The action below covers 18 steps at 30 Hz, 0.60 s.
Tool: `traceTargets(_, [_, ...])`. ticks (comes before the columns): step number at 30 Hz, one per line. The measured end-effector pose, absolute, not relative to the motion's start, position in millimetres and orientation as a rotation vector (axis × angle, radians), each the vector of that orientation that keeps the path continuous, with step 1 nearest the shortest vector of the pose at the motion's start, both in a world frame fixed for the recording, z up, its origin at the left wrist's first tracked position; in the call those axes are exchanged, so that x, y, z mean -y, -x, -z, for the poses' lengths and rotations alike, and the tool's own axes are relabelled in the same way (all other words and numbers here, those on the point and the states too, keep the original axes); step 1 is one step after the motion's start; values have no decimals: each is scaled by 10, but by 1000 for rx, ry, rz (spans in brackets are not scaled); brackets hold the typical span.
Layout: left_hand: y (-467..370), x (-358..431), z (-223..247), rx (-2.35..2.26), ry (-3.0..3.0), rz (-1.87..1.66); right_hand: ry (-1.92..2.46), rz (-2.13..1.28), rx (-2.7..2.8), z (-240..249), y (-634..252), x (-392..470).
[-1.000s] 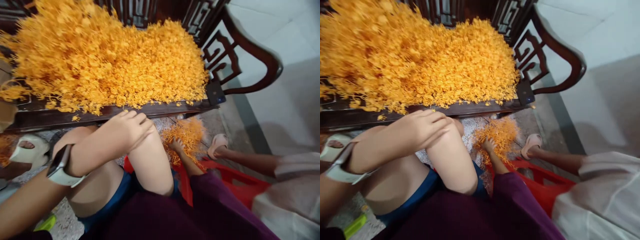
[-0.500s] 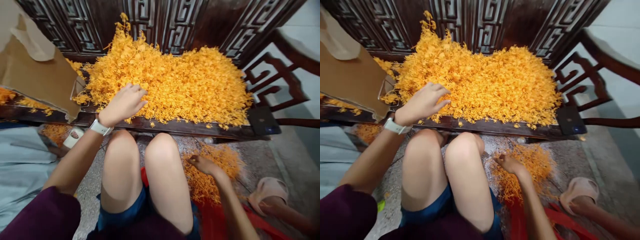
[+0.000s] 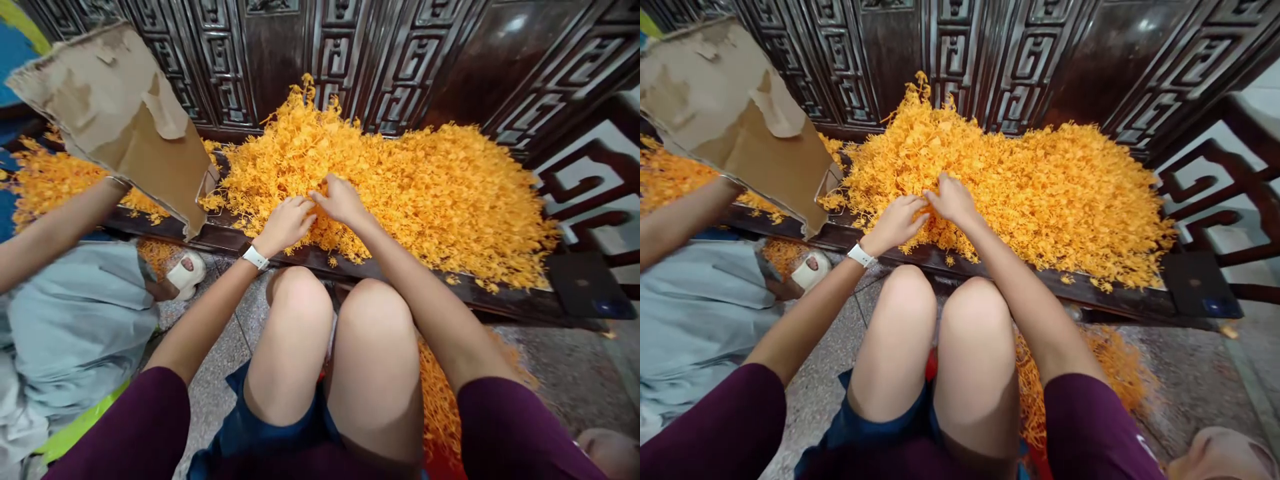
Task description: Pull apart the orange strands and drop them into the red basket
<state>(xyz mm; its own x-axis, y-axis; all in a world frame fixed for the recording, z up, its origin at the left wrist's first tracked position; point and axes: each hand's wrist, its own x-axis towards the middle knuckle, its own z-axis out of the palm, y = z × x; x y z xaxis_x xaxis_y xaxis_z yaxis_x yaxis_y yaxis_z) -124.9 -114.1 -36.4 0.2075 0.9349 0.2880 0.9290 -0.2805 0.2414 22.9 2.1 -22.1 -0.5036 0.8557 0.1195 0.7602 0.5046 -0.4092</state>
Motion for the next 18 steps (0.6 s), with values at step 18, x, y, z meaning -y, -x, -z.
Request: traceTargets(18, [1534, 189, 149, -2029, -2411, -882, 1467, -254, 2449, 10, -331, 351])
